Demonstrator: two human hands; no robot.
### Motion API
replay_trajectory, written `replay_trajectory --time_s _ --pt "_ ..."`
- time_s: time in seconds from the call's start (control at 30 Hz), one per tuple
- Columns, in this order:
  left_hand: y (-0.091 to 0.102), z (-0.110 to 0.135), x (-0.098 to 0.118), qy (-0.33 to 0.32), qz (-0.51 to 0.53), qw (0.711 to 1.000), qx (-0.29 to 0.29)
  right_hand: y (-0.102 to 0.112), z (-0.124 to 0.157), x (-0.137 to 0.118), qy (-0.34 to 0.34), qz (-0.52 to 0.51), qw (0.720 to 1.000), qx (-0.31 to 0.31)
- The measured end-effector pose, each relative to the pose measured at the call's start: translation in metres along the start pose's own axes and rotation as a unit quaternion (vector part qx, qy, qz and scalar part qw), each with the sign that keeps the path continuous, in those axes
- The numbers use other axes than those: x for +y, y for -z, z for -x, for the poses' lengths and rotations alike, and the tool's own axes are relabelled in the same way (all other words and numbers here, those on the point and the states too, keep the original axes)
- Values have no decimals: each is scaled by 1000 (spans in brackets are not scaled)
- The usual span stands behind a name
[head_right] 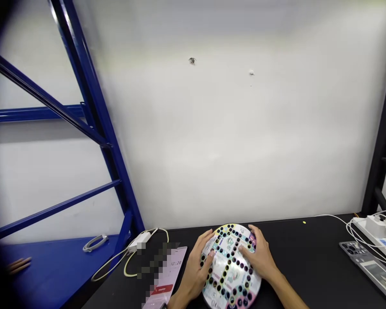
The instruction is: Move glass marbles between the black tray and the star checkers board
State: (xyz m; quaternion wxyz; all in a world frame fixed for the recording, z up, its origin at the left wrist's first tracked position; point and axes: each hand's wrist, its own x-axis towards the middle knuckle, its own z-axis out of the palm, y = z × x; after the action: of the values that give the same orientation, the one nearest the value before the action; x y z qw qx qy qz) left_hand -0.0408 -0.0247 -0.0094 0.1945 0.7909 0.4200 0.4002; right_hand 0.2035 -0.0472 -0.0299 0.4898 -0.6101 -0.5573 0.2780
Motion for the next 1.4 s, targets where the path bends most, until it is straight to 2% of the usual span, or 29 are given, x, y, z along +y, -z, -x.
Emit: replay_trajectory --time_s 0.07,0.13,0.2,0.27,0.33,0.4,0.47,0.53,0.6,0.7,0.77,0.83,0.9,1.0,1.17,1.4 --pt "3 1 5 -27 19 999 23 8 -3 -11 -47 -153 987 4" --pt "4 2 8 -53 33 997 47 24 -5 -22 -100 -273 957 2" --pt "4 3 7 -62 37 995 70 44 -7 -32 -123 -328 934 69" --pt "3 4 5 -52 22 995 79 63 -7 -39 -91 -319 925 185" --pt "2 3 5 -31 -16 997 70 77 -5 -45 -11 -239 929 282" --pt "0 1 5 -8 -60 997 53 82 -2 -49 75 -97 942 314" --pt "-2 0 6 17 -92 995 38 79 2 -48 137 66 951 268" --pt "-3 -1 7 41 -112 993 24 71 4 -41 160 215 947 175" --pt "-4 -1 6 62 -127 990 11 60 5 -28 150 333 926 92" --pt "-5 0 5 82 -141 987 -1 49 3 -4 108 439 892 29" --pt "-6 0 6 84 -145 986 -5 45 1 7 89 460 883 17" --pt "-6 1 7 81 -144 986 -11 42 2 11 83 449 889 25" --pt "-5 2 9 76 -139 987 -17 37 5 7 92 420 902 25" --pt "-5 2 12 80 -134 987 -23 22 14 -1 101 397 912 -9" --pt "-5 2 15 84 -126 988 -18 1 23 0 75 448 890 -34" --pt "-8 3 10 75 -124 989 -13 1 18 -5 73 491 866 -62"
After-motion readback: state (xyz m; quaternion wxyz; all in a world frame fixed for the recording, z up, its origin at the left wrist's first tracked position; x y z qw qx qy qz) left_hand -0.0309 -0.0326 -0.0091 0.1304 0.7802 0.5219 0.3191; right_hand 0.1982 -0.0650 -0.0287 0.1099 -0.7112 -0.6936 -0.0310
